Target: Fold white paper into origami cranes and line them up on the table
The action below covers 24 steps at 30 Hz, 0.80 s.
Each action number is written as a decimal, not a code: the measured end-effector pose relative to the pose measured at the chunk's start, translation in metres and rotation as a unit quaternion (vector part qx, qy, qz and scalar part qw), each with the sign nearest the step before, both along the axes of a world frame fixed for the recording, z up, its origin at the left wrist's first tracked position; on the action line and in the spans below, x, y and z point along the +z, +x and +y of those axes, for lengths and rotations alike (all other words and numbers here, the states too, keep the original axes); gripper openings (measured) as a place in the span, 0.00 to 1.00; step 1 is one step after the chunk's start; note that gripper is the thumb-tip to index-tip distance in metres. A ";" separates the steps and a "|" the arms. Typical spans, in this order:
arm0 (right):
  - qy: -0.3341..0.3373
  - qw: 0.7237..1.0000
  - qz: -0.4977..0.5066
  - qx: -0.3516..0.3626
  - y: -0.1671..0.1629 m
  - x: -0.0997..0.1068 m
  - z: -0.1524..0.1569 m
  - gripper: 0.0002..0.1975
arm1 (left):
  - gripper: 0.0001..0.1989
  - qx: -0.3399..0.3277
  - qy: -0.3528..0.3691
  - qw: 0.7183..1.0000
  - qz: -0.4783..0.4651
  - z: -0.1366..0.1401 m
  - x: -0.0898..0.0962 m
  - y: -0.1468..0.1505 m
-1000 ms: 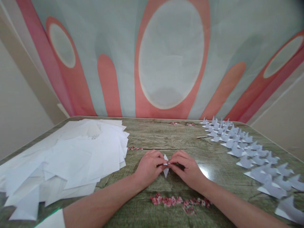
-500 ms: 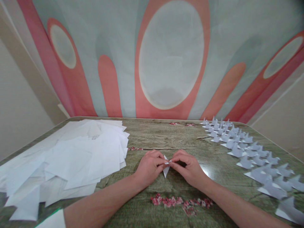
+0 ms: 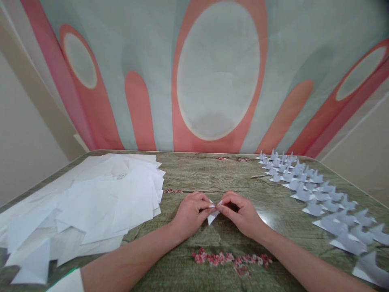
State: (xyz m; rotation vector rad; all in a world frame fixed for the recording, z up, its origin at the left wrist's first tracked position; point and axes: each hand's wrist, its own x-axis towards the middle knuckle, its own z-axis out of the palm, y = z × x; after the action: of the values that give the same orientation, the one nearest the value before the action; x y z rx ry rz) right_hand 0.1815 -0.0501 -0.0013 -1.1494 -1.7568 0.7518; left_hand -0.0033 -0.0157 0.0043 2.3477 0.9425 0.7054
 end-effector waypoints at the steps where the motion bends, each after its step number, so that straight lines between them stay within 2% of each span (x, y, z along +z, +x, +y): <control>1: -0.001 1.000 0.000 0.001 0.000 0.000 0.000 0.06 | 0.11 0.000 -0.001 1.000 -0.002 0.000 0.000 0.000; 9: 0.000 1.000 0.001 0.005 0.000 -0.003 0.001 0.06 | 0.10 0.001 0.014 1.000 0.003 0.001 -0.001 0.000; 24: -0.006 0.998 -0.062 0.006 -0.004 -0.004 -0.002 0.07 | 0.08 0.021 0.050 0.998 0.028 -0.002 0.001 -0.001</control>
State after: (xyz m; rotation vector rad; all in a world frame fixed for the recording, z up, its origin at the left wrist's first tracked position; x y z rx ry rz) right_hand 0.1772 -0.0516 -0.0049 -1.2161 -1.8656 0.7119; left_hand -0.0041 -0.0180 0.0055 2.4524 1.0055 0.7229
